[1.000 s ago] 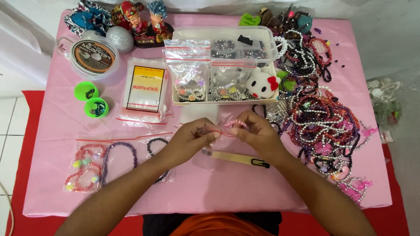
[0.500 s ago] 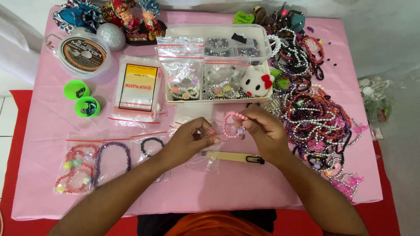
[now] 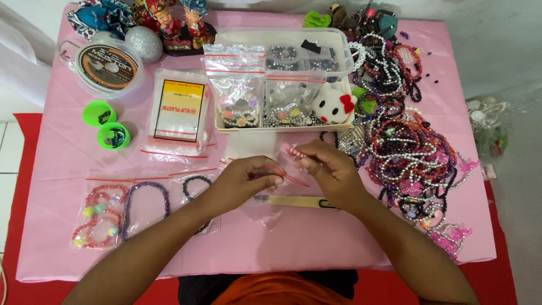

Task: The person packs beaded necklaces into individual plastic bags by hand, first shifting the necklaces on a table, then picking up a plastic bag and placing a necklace inside.

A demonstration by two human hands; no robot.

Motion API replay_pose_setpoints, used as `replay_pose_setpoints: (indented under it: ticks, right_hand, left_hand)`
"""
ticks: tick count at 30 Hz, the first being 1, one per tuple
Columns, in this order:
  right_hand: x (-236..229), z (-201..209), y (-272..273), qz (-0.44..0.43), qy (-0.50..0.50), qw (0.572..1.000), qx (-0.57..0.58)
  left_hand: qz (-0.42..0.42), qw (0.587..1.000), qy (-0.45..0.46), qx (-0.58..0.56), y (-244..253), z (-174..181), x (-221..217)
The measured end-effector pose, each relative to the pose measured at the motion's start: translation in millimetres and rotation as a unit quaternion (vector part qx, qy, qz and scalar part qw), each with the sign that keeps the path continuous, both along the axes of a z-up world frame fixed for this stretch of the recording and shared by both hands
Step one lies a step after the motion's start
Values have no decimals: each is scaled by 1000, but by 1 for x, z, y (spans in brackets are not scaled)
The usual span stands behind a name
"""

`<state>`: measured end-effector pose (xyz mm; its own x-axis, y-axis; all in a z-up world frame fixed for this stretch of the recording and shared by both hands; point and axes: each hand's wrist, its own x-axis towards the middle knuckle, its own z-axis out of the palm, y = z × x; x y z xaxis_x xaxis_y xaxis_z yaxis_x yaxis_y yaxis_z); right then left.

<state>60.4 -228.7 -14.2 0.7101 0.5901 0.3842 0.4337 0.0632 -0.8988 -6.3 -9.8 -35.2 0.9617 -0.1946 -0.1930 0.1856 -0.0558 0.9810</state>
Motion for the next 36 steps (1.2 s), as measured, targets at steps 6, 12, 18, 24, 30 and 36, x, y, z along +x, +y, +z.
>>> replay_pose_setpoints:
  ticks: [6, 12, 18, 24, 30, 36]
  right_hand:
    - [-8, -3, -2, 34, 9, 999, 41]
    - [-10, -3, -5, 32, 47, 996, 68]
    - [-12, -1, -4, 18, 49, 997, 59]
    - [-15, -1, -1, 12, 64, 997, 52]
    - [-9, -18, -1, 9, 70, 997, 41]
    - [-4, -10, -1, -5, 109, 994, 4]
  left_hand:
    - [-1, 1000, -9, 27, 4, -6, -2]
    - [-7, 1000, -19, 17, 5, -14, -2]
    - [-14, 1000, -14, 9, 4, -23, -1]
    - [-31, 999, -11, 12, 2, -9, -1]
    - [-23, 999, 1, -23, 2, -25, 0]
    - [-27, 999, 14, -10, 2, -8, -1]
